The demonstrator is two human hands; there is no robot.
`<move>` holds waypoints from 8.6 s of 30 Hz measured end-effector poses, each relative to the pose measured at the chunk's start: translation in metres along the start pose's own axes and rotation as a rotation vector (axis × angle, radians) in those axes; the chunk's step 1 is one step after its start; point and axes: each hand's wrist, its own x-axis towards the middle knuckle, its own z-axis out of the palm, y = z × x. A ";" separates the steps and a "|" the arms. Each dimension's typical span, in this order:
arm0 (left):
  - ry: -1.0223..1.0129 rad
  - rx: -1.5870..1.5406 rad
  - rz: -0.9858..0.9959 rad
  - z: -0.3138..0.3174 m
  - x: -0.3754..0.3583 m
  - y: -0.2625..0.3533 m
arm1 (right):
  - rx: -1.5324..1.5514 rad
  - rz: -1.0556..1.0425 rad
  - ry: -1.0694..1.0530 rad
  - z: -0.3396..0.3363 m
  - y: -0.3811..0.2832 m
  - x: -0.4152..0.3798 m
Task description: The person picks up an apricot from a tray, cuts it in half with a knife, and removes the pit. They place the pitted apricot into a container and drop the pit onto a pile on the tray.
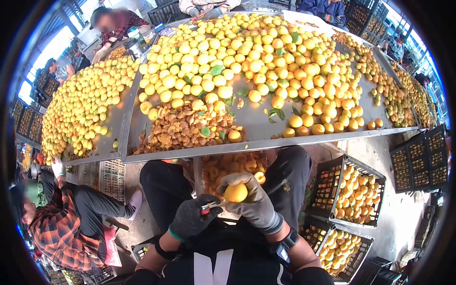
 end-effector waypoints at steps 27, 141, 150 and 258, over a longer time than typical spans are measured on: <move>0.052 0.154 0.048 0.010 0.002 -0.008 | 0.047 0.049 0.090 0.022 0.009 0.001; 0.062 -1.275 -0.304 -0.074 0.081 -0.105 | 0.477 0.718 0.083 -0.003 0.076 0.084; 0.004 -0.935 -0.284 -0.046 0.051 -0.041 | 0.478 0.489 0.326 -0.009 0.035 0.044; 0.114 0.544 0.066 0.013 0.024 0.000 | -0.327 0.073 0.274 0.014 0.041 0.005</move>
